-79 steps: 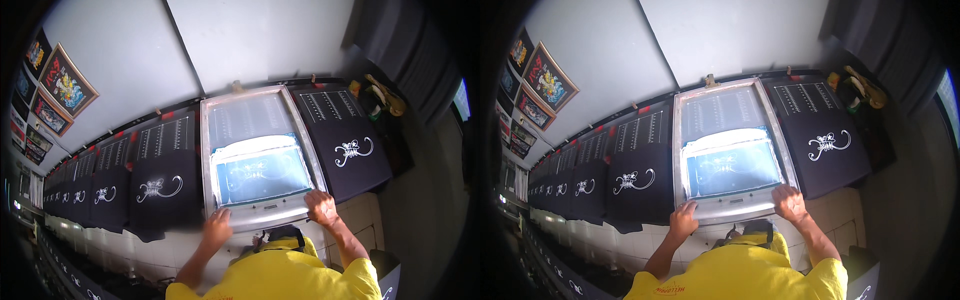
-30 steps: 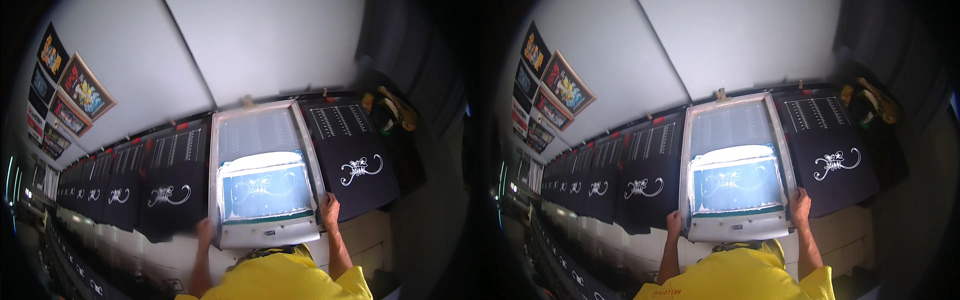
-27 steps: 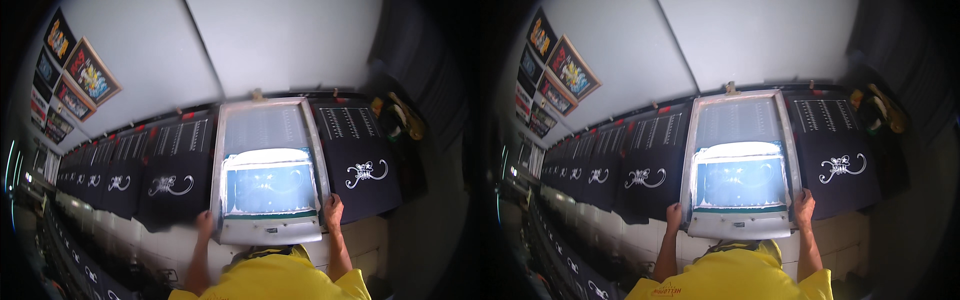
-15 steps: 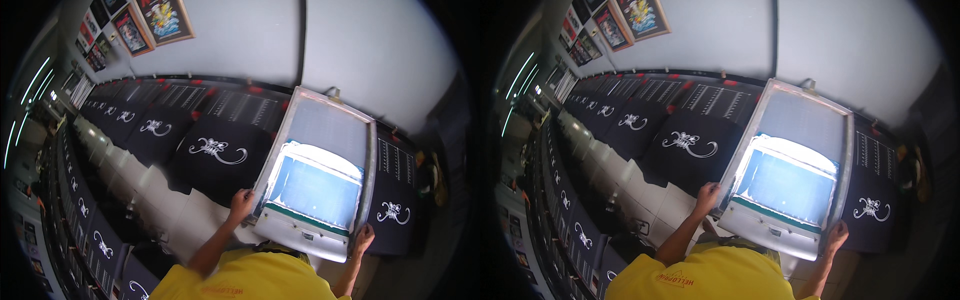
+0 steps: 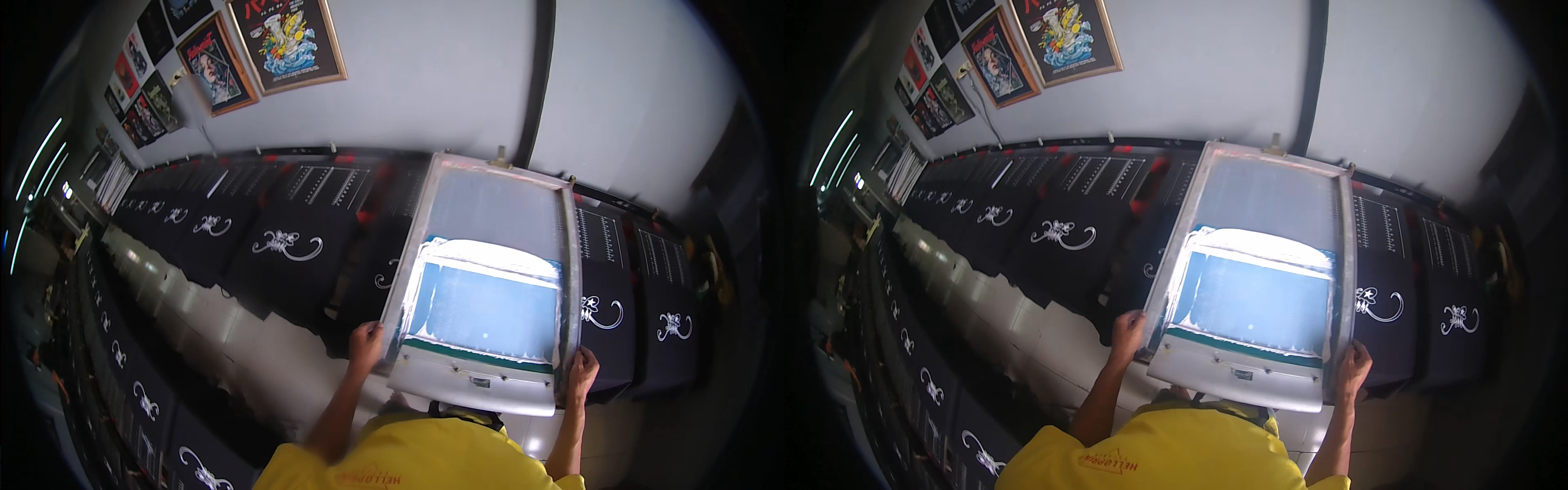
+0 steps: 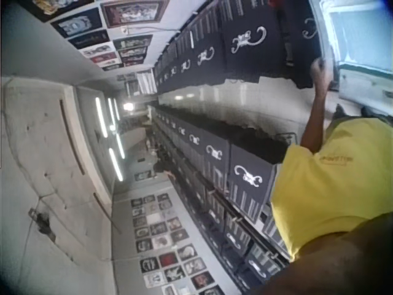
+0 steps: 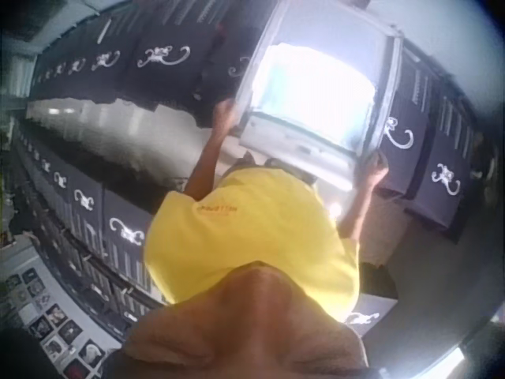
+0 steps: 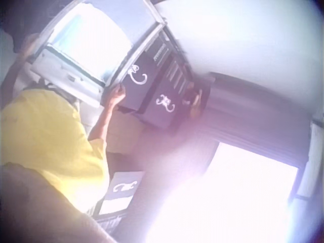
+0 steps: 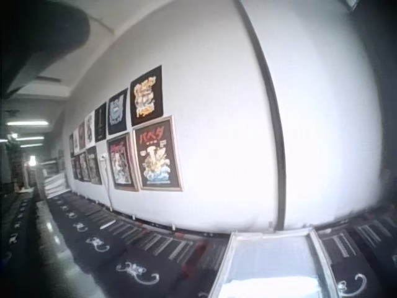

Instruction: The person performs screen printing by aligning a mesh frame over black t-shirts and using a squeegee to apply white ink.

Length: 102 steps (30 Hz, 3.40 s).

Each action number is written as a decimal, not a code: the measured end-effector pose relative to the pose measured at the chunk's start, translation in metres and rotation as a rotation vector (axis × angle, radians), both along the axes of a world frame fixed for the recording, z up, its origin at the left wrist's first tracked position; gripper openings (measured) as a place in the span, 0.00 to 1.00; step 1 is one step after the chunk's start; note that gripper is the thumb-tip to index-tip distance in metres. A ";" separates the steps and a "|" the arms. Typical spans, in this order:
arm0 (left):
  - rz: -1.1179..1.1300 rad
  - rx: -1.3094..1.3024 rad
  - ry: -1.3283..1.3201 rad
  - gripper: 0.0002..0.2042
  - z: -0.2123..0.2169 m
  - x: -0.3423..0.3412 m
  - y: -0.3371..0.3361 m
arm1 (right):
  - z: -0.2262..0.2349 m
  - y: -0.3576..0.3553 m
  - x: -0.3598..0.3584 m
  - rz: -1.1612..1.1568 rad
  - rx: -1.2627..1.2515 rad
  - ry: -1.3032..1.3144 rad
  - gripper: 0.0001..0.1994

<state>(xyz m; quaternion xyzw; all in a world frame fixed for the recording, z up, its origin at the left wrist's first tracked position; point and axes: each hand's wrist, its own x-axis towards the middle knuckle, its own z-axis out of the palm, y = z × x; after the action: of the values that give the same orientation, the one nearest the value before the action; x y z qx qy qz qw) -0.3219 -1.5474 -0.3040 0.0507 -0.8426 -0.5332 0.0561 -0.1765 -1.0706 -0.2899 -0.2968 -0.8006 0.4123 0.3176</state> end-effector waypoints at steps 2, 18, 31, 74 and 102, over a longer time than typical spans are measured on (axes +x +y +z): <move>0.020 -0.018 0.003 0.14 -0.004 -0.015 -0.039 | 0.003 -0.045 -0.019 0.025 -0.086 -0.044 0.14; 0.017 0.016 -0.066 0.16 -0.004 -0.086 -0.117 | 0.023 -0.132 -0.094 -0.022 -0.002 -0.186 0.15; -0.039 0.057 -0.209 0.16 -0.038 -0.113 -0.145 | 0.021 -0.157 -0.104 -0.054 0.000 -0.173 0.13; -0.819 0.906 -0.984 0.20 -0.026 0.029 -0.027 | 0.076 -0.288 -0.114 0.794 0.941 -0.350 0.10; -0.648 0.766 -1.055 0.17 0.008 0.021 -0.025 | 0.110 -0.190 -0.358 1.007 0.491 -0.870 0.24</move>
<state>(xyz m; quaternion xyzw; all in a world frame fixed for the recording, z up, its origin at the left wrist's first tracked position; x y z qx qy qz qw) -0.3014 -1.5724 -0.2957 0.0652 -0.4843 -0.6852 -0.5401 -0.5340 -1.2605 -0.1795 0.0520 -0.9647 0.1606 -0.2022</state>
